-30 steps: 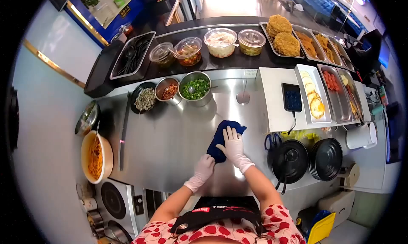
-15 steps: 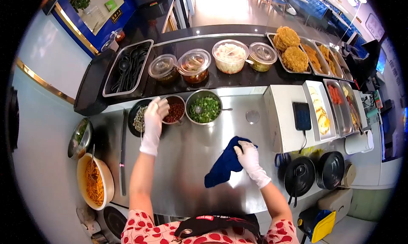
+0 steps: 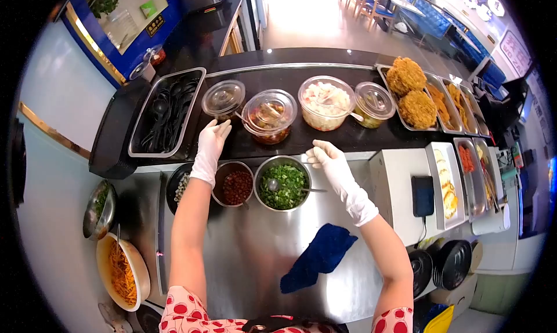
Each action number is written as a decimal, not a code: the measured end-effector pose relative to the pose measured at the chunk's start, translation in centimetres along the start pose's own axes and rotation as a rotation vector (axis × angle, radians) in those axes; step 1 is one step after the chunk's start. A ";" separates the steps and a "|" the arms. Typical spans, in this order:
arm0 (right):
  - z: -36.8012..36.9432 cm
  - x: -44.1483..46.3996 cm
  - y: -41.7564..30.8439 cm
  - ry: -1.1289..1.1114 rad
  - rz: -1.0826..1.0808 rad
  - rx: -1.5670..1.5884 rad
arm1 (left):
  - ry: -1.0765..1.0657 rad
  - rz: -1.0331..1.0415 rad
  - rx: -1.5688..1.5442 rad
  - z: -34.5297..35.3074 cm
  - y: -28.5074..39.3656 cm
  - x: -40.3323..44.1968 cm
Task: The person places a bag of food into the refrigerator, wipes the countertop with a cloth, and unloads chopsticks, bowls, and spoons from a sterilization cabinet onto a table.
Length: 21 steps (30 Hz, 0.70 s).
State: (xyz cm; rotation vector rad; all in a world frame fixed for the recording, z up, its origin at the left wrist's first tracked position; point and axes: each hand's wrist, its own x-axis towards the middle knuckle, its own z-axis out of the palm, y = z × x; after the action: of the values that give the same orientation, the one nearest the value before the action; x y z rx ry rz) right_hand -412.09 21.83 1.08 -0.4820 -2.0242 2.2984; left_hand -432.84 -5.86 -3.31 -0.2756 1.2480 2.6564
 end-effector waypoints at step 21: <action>8.5 9.4 1.7 -0.145 -0.078 0.251 | 0.089 -0.052 0.312 0.4 1.2 -1.7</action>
State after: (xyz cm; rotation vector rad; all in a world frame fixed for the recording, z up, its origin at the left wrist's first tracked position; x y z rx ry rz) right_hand -422.90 15.63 -1.67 -0.2241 -1.7365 2.5567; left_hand -431.59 -6.50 -1.73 -0.3730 1.6325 2.3823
